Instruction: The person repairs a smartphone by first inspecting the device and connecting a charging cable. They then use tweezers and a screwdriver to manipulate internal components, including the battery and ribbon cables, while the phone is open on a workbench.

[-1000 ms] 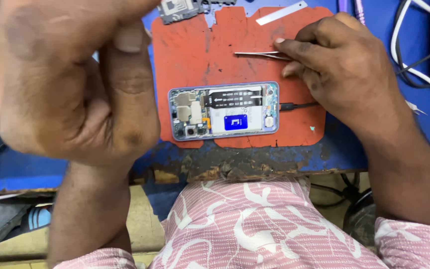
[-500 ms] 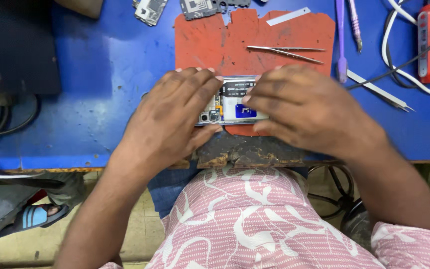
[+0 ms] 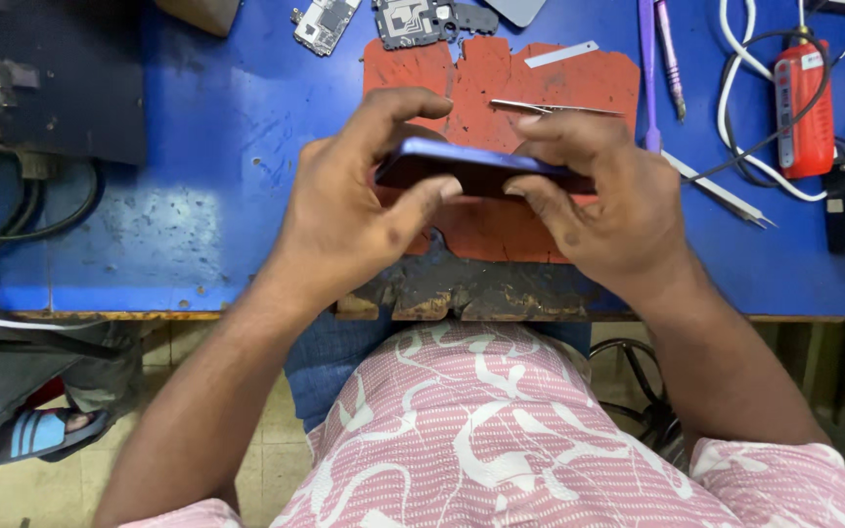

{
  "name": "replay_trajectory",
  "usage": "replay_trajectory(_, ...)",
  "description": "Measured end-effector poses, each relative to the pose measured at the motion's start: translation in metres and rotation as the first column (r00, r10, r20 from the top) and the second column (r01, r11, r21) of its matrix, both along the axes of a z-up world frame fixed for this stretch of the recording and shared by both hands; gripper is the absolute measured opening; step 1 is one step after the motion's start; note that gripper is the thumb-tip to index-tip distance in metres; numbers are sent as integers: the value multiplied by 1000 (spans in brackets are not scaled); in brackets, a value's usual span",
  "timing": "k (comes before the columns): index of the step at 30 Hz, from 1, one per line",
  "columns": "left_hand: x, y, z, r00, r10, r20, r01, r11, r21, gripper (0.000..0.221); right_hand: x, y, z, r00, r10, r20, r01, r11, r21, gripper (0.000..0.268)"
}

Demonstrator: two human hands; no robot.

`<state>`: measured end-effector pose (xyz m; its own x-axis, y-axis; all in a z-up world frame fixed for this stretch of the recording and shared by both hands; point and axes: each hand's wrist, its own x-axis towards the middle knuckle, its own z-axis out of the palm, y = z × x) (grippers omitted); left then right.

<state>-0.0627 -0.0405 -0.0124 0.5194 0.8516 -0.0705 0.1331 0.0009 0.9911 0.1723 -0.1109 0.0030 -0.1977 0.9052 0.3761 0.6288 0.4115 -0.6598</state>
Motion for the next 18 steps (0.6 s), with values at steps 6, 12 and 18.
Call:
replay_trajectory(6,12,-8,-23,950,114,289,-129,991,32,22,1,4,8,1000,-20,1,20,993,-113,28)
replay_trajectory(12,13,-9,-25,972,130,196,-139,990,34,21,9,5,8,999,-29,-38,21,980,-199,26)
replay_trajectory(18,14,-5,-15,972,101,211,-105,994,5,40,23,10,-4,925,-6,-380,-129,935,-330,43)
